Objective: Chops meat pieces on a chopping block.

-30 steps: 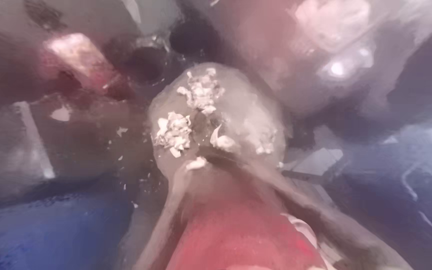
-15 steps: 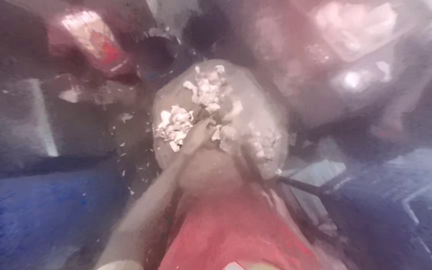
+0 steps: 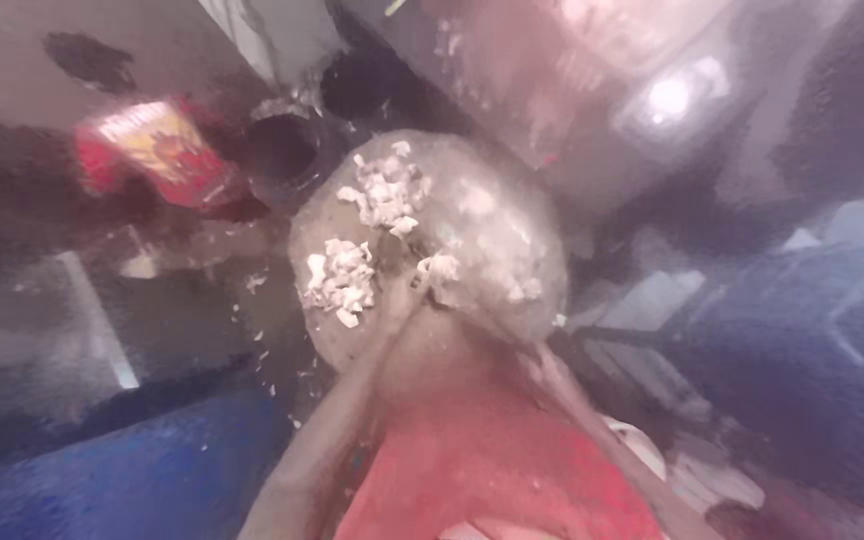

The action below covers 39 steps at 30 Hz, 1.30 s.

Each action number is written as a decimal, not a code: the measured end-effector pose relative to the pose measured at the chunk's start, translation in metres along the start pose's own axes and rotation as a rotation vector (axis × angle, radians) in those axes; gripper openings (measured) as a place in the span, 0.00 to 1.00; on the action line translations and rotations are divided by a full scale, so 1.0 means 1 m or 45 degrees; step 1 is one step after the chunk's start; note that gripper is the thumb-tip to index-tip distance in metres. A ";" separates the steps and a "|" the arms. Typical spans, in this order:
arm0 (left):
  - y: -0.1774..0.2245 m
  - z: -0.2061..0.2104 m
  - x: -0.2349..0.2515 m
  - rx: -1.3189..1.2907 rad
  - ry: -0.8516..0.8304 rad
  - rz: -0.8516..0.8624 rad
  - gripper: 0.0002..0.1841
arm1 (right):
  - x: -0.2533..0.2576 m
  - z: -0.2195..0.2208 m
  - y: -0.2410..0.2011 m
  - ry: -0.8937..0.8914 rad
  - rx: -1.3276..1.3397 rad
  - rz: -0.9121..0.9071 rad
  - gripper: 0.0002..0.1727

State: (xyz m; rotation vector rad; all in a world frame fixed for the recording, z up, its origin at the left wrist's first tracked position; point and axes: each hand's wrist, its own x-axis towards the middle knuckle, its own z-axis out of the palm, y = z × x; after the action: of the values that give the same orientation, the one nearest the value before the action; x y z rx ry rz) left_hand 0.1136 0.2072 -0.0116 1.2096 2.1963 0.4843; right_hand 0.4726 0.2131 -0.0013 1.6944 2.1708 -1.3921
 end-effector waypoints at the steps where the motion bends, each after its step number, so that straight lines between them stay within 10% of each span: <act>1: -0.002 -0.001 -0.003 -0.021 -0.010 -0.003 0.20 | 0.007 -0.002 -0.004 -0.029 0.048 -0.028 0.29; 10: -0.009 0.001 -0.037 -0.041 -0.072 -0.070 0.19 | 0.087 0.028 -0.120 -0.285 0.953 -0.061 0.31; 19: -0.031 -0.038 -0.079 -0.339 0.054 -0.085 0.16 | 0.048 0.034 -0.042 -0.750 0.000 -0.311 0.29; 23: -0.125 -0.099 -0.154 -0.790 -0.308 -0.232 0.14 | 0.003 0.005 -0.010 -0.509 -0.264 -0.301 0.27; 28: -0.236 -0.087 -0.207 0.035 0.328 -0.682 0.22 | -0.013 -0.007 -0.004 -0.140 -0.351 -0.072 0.29; 32: -0.144 -0.052 -0.153 -0.040 0.371 -0.227 0.14 | 0.001 -0.004 0.003 -0.088 -0.291 -0.008 0.28; 39: -0.024 0.033 -0.035 0.372 0.120 0.171 0.30 | 0.006 0.002 0.017 0.016 -0.348 -0.093 0.30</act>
State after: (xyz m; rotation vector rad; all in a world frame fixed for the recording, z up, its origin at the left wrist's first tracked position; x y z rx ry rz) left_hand 0.1340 0.1657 -0.0393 1.5225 2.3353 0.2836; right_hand 0.4825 0.2160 -0.0158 1.5443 2.3245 -1.0411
